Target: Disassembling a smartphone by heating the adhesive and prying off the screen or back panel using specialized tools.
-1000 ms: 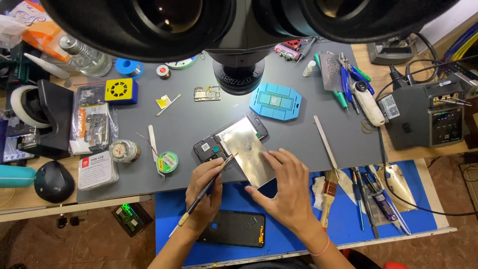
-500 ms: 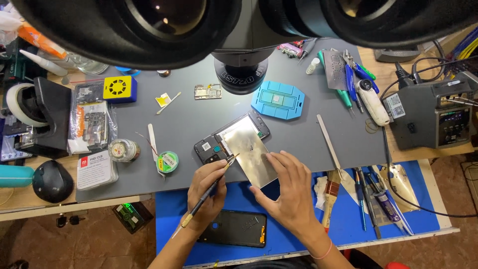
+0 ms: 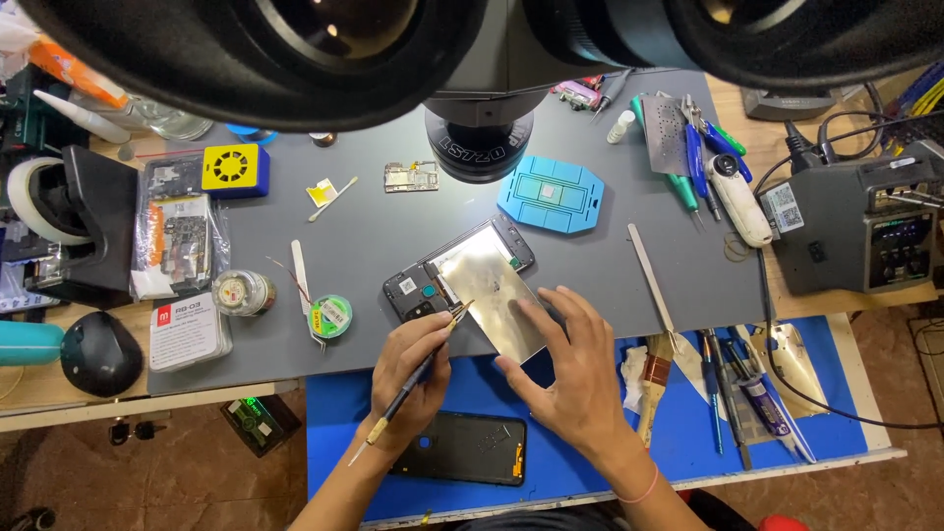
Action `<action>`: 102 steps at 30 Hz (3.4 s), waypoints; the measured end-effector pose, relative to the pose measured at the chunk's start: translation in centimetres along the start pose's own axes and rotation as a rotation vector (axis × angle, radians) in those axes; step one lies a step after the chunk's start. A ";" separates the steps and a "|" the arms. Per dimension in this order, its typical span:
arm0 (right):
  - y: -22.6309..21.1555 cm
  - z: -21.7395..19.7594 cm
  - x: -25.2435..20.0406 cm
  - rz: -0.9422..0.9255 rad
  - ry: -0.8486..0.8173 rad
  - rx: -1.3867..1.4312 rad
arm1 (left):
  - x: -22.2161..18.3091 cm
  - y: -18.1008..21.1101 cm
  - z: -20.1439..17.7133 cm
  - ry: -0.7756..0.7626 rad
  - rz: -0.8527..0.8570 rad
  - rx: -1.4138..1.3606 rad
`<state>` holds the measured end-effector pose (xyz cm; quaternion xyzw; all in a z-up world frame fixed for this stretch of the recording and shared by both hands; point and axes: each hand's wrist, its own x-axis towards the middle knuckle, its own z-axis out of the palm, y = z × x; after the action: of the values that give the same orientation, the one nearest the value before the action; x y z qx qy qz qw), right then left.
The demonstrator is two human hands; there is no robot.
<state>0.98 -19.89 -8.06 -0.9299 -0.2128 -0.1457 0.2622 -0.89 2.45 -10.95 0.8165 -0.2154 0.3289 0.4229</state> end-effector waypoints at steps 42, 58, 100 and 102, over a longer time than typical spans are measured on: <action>-0.5 0.2 2.8 -0.052 -0.082 -0.071 | -0.4 0.3 0.5 0.175 -0.223 -0.171; -1.8 0.8 1.6 0.028 0.034 -0.214 | 0.0 0.5 0.4 0.150 -0.214 -0.177; -1.6 1.5 2.6 -0.198 -0.017 -0.062 | 1.9 1.6 -1.1 0.251 -0.672 -0.588; -1.5 1.4 2.6 -0.187 -0.039 -0.023 | 2.0 1.5 -1.2 0.223 -0.679 -0.518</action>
<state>2.74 -17.12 -7.54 -0.9117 -0.3019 -0.1536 0.2325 -0.90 2.49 -8.12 0.6675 0.0366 0.1926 0.7183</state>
